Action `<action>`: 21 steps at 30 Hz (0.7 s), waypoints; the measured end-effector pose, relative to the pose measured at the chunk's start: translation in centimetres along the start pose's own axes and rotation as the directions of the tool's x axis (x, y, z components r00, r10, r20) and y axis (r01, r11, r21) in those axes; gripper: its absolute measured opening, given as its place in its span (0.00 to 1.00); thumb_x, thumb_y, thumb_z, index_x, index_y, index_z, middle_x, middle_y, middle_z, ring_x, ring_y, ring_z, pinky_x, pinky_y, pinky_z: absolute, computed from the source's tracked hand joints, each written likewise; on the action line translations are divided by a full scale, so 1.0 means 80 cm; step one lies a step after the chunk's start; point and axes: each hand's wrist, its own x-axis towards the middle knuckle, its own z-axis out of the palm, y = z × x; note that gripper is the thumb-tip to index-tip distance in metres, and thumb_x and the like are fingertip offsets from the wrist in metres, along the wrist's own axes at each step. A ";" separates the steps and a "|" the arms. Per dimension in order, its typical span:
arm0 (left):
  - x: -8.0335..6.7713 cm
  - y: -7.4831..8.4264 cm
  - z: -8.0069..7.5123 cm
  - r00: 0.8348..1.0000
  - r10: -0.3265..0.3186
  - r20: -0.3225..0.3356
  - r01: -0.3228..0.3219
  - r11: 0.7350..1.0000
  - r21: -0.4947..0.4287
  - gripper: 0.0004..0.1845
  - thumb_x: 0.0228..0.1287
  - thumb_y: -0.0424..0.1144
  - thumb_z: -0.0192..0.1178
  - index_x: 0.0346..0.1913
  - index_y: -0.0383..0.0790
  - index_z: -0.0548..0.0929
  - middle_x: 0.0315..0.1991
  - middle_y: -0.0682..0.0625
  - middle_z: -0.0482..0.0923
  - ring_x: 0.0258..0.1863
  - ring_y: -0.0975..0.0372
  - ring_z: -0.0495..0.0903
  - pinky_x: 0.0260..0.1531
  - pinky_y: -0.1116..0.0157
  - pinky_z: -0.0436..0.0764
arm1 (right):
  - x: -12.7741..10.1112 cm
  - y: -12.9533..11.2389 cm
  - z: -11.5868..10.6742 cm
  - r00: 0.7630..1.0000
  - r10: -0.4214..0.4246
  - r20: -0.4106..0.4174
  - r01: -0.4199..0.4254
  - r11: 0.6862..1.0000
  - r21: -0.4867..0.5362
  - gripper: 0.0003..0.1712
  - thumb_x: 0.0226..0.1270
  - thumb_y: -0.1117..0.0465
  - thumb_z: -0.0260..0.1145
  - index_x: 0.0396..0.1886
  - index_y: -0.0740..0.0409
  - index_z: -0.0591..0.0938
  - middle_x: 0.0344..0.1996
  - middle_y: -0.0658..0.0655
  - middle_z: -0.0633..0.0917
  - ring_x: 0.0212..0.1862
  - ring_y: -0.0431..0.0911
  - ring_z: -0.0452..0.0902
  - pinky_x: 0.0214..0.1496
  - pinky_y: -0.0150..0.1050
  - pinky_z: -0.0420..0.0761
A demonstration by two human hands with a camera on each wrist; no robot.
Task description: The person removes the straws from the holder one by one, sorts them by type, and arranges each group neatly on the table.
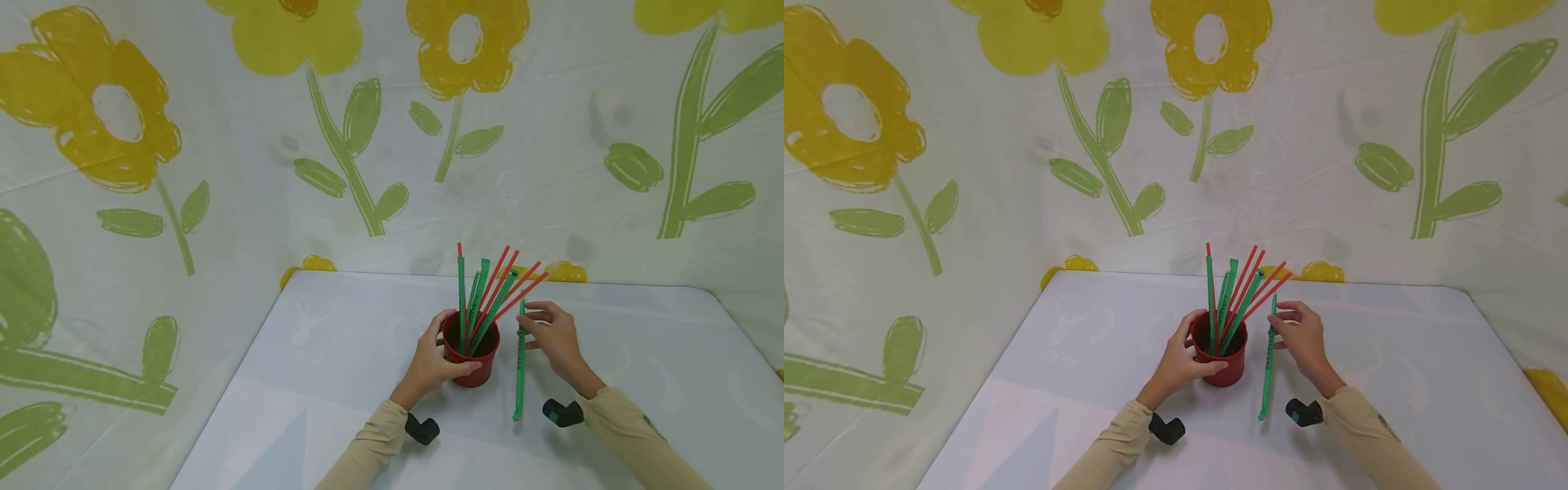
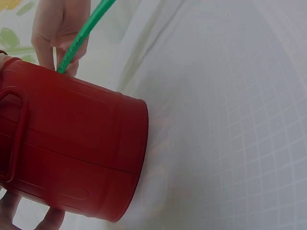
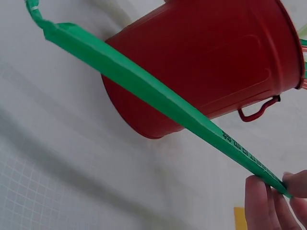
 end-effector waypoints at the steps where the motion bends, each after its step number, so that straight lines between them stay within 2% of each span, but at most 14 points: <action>1: 0.000 0.000 0.000 1.000 -0.001 0.000 0.001 1.000 -0.002 0.45 0.46 0.37 0.73 0.67 0.36 0.61 0.60 0.46 0.70 0.58 0.58 0.69 0.50 0.56 0.76 | 0.001 0.001 0.002 1.000 -0.002 0.005 0.002 1.000 -0.008 0.26 0.68 0.58 0.62 0.62 0.63 0.69 0.52 0.69 0.76 0.38 0.45 0.80 0.31 0.38 0.83; 6: 0.000 0.001 -0.001 1.000 -0.005 0.005 0.005 1.000 -0.008 0.45 0.46 0.37 0.73 0.67 0.36 0.61 0.60 0.46 0.70 0.58 0.58 0.69 0.50 0.55 0.76 | 0.008 0.007 0.010 0.999 -0.011 0.031 0.012 0.999 -0.030 0.25 0.68 0.60 0.61 0.61 0.64 0.69 0.51 0.69 0.77 0.40 0.50 0.80 0.31 0.39 0.83; 14: -0.001 0.000 0.000 1.000 -0.014 0.008 0.014 1.000 -0.018 0.44 0.47 0.38 0.73 0.67 0.38 0.61 0.60 0.46 0.70 0.58 0.56 0.69 0.50 0.52 0.76 | 0.015 0.016 0.024 0.998 0.010 0.055 -0.006 0.996 -0.086 0.23 0.67 0.61 0.61 0.59 0.66 0.70 0.50 0.71 0.77 0.40 0.53 0.80 0.29 0.40 0.83; 21: -0.001 -0.002 0.000 1.000 -0.001 0.005 0.002 1.000 -0.010 0.44 0.47 0.38 0.72 0.67 0.36 0.61 0.60 0.46 0.70 0.59 0.54 0.69 0.50 0.52 0.76 | 0.019 0.024 0.036 0.998 0.030 0.061 -0.021 0.989 -0.148 0.22 0.66 0.62 0.62 0.56 0.69 0.72 0.47 0.72 0.78 0.34 0.52 0.82 0.27 0.40 0.83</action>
